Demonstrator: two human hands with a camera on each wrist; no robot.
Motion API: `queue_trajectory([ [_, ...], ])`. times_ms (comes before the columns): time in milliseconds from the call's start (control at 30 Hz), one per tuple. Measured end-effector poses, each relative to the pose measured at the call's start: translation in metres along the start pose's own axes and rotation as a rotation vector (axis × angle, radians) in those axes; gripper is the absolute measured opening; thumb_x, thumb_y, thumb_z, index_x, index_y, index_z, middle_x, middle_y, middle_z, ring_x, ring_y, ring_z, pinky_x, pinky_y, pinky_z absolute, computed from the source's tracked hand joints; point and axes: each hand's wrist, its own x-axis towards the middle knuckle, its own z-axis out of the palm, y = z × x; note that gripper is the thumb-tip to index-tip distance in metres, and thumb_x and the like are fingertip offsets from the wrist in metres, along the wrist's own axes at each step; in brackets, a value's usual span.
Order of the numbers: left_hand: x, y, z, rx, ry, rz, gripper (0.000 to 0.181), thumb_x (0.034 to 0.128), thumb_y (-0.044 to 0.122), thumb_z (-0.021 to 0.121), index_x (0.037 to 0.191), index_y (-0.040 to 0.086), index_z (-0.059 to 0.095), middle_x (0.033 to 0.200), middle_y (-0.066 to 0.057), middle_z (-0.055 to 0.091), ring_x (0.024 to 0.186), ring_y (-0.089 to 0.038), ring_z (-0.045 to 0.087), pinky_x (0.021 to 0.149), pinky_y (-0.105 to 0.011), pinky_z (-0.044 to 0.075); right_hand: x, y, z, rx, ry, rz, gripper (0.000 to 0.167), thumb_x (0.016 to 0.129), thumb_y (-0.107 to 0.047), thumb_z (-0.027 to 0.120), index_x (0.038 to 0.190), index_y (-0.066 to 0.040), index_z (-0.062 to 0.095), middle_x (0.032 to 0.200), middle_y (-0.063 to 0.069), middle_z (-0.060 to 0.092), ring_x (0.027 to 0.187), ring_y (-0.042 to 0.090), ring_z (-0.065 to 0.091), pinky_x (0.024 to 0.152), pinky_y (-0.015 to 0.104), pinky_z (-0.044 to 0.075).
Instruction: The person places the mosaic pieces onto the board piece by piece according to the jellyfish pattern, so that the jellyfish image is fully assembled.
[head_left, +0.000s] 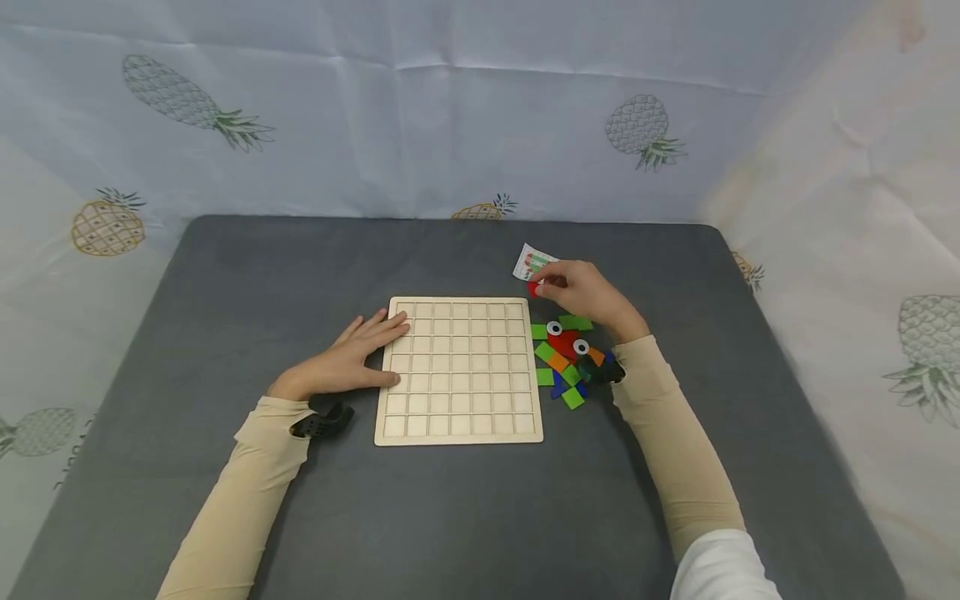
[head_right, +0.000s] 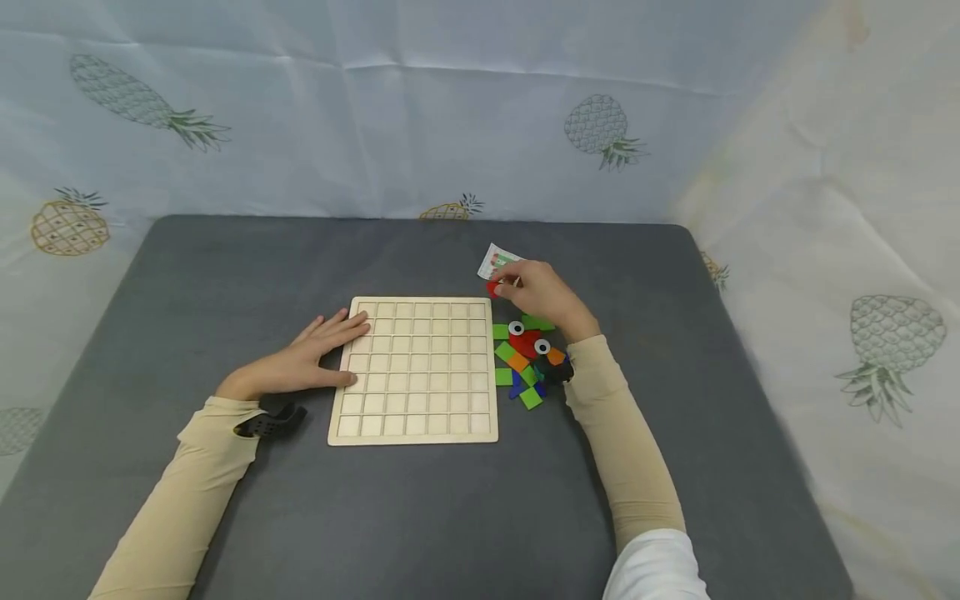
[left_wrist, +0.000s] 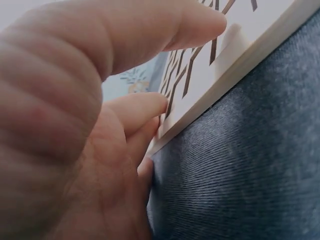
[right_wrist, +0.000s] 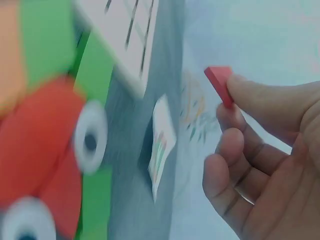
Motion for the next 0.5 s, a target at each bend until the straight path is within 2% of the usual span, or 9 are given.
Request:
queue_trajectory([
  [133, -0.002, -0.001, 0.001, -0.006, -0.010, -0.008, 0.093, 0.0920, 0.038, 0.073, 0.164, 0.015, 0.019, 0.173, -0.003, 0.009, 0.161, -0.030, -0.005, 0.128, -0.053, -0.011, 0.002, -0.018, 0.010, 0.025, -0.007, -0.033, 0.024, 0.103, -0.021, 0.061, 0.120, -0.008, 0.073, 0.107, 0.011, 0.071, 0.082, 0.023, 0.054, 0.071, 0.032, 0.046],
  [267, -0.003, -0.002, 0.002, -0.017, -0.011, -0.006, 0.094, 0.0918, 0.037, 0.073, 0.164, 0.015, 0.017, 0.173, -0.003, 0.008, 0.161, -0.029, -0.007, 0.128, -0.053, -0.012, 0.003, -0.029, 0.022, 0.029, -0.047, -0.021, 0.021, 0.102, -0.021, 0.062, 0.116, -0.009, 0.073, 0.104, 0.009, 0.072, 0.080, 0.021, 0.057, 0.069, 0.032, 0.047],
  [400, -0.002, -0.002, 0.003, -0.020, -0.011, -0.003, 0.094, 0.0922, 0.038, 0.072, 0.164, 0.015, 0.017, 0.173, -0.003, 0.007, 0.161, -0.029, -0.007, 0.127, -0.053, -0.013, 0.004, -0.030, 0.033, 0.017, -0.073, 0.003, 0.020, 0.102, -0.024, 0.063, 0.112, -0.011, 0.074, 0.101, 0.007, 0.074, 0.083, 0.019, 0.062, 0.070, 0.030, 0.050],
  [500, -0.001, -0.001, 0.002, -0.019, -0.008, 0.001, 0.093, 0.0927, 0.040, 0.071, 0.164, 0.016, 0.017, 0.173, -0.003, 0.008, 0.161, -0.029, -0.007, 0.127, -0.053, -0.012, 0.005, -0.028, 0.039, 0.026, -0.069, 0.018, 0.019, 0.101, -0.024, 0.064, 0.109, -0.011, 0.075, 0.098, 0.006, 0.075, 0.080, 0.019, 0.062, 0.067, 0.030, 0.049],
])
